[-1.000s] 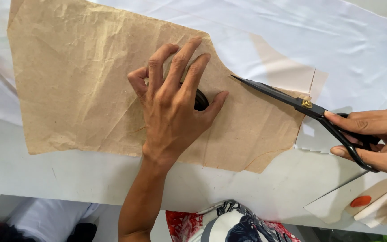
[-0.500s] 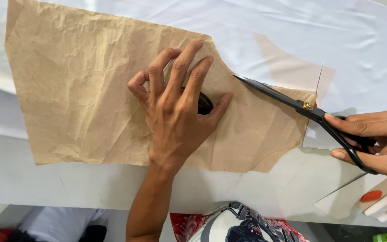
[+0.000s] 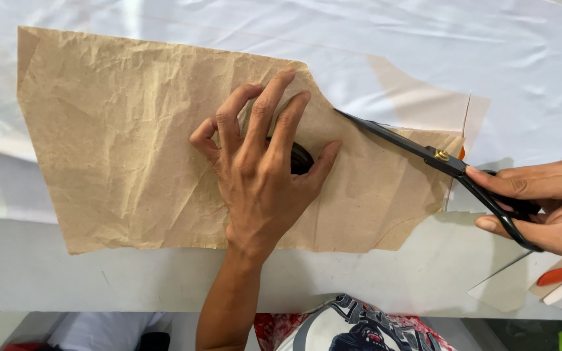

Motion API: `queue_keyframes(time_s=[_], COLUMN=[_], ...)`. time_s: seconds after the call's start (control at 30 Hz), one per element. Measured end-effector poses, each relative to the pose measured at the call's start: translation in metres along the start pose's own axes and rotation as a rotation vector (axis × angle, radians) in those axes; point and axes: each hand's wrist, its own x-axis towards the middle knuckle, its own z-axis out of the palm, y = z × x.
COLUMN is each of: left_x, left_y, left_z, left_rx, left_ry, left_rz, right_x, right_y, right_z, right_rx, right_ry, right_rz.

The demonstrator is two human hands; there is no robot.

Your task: The person places a brown paper pattern onto a white fabric sheet and secures it with a roll of tape. They then use a pair of scissors to cut the fabric along the edges of the pattern, following the shape to create a garment piece.

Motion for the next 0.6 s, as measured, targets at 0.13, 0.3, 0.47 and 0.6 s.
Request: queue_keyframes(time_s=[0.13,0.3,0.47,0.6], left_x=[0.0,0.0,0.001,0.003], left_y=[0.0,0.0,0.001,0.001], left_z=[0.002,0.001,0.0,0.0], left_rx=[-0.005,0.002,-0.009,0.015], left_ry=[-0.004,-0.028,-0.037,-0.056], left_rz=[0.002,-0.02,-0.029,-0.017], right_x=[0.0,-0.004,-0.007,-0.008], right_y=[-0.008,-0.014,-0.019,-0.032], right_z=[0.005,0.017,0.021,0.032], right_rx=[0.019,0.088,0.026,0.105], right_ry=[0.006,0.051,0.051,0.114], right_rz=[0.003,0.055,0.039,0.06])
